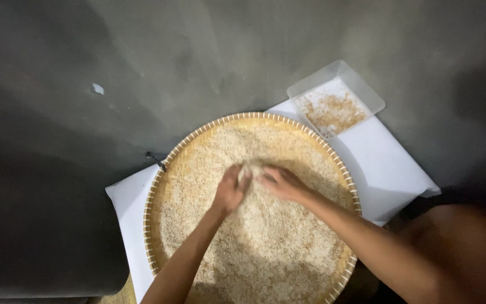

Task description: Manually sorting through a large tray of grains to remove small impurities or discolored pieces by hand.

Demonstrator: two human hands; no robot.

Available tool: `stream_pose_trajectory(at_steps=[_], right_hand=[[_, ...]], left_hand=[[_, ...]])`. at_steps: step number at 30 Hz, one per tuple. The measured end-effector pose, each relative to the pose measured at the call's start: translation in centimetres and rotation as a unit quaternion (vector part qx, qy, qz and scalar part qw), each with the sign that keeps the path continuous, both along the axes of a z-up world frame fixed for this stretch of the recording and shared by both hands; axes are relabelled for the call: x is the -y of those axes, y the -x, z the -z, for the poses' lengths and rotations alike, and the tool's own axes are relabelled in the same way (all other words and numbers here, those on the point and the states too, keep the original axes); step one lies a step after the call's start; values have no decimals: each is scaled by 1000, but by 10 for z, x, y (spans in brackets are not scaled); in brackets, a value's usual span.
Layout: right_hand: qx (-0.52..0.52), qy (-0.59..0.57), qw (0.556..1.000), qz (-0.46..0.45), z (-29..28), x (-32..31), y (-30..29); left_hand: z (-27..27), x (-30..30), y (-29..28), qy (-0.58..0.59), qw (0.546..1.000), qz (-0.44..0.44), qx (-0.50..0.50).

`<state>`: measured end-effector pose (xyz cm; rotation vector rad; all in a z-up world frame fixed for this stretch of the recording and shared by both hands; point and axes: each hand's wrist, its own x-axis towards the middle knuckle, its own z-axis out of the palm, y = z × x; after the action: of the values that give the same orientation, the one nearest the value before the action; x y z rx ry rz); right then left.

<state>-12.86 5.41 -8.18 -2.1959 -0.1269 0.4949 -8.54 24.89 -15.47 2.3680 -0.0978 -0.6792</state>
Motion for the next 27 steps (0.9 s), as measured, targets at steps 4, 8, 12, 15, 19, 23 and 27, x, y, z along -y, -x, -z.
stream_pose_trajectory(at_steps=[4,8,12,15,19,23,27], right_hand=[[-18,-12,998,-57,52,31,38],[90,98,980,-147,39,50,73],[80,258,947,-175,55,49,107],[39,314,929,-191,33,35,119],[-2,333,919,-214,15,14,114],[120,175,959,-188,46,22,87],[152,176,960,-159,56,18,53]], left_hand=[[-7,-19,58,-77,967,149,193],[-23,-30,106,-207,909,263,249],[-6,-35,149,-255,915,267,165],[-77,-8,160,-307,902,305,1],[-67,1,158,-289,908,292,82],[-55,2,137,-238,919,278,149],[-33,-6,101,-240,926,238,168]])
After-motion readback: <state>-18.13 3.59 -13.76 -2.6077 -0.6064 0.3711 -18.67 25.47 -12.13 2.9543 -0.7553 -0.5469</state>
